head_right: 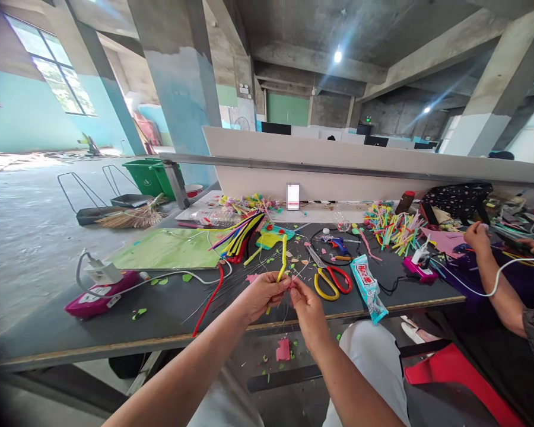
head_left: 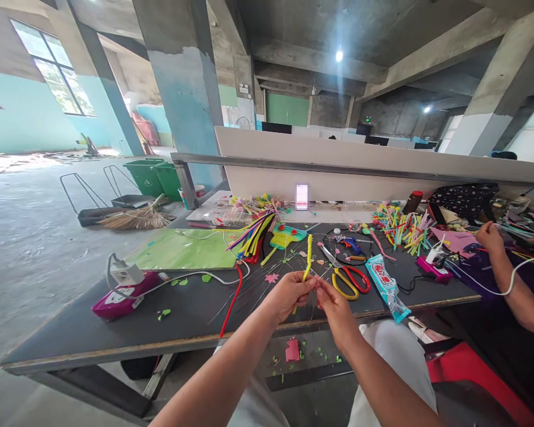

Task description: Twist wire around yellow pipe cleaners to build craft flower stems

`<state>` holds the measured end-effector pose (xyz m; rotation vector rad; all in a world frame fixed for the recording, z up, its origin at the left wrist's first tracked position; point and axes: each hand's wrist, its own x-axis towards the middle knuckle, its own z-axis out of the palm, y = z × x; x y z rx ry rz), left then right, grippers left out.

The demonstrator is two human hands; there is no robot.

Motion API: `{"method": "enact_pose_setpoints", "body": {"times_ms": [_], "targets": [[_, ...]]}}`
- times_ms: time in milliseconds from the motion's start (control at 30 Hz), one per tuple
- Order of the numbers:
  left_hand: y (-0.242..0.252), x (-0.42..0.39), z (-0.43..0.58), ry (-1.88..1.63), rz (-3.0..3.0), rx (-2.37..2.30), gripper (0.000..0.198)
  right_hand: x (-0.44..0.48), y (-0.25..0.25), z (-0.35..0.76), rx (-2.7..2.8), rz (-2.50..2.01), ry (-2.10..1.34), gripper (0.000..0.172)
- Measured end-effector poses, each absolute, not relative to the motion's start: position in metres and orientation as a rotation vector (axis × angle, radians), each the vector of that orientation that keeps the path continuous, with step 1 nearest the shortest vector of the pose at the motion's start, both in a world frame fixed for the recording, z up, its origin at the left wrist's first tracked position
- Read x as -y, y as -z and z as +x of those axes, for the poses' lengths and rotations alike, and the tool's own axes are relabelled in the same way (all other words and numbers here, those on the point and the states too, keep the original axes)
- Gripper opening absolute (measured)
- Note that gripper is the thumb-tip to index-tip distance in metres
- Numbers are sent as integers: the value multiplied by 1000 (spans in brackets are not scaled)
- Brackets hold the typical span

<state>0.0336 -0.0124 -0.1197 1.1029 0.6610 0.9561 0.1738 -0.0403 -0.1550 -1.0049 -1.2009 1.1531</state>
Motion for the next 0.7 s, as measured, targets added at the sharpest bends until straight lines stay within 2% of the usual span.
{"method": "enact_pose_setpoints", "body": {"times_ms": [267, 567, 700], "targets": [[114, 13, 36, -1012, 1118, -799, 32, 33, 149, 169, 1315, -1046, -1037, 27], [110, 17, 34, -972, 990, -693, 40, 32, 142, 168, 1214, -913, -1260, 24], [111, 22, 41, -1158, 971, -657, 44, 26, 145, 173, 1200, -902, -1257, 24]]}}
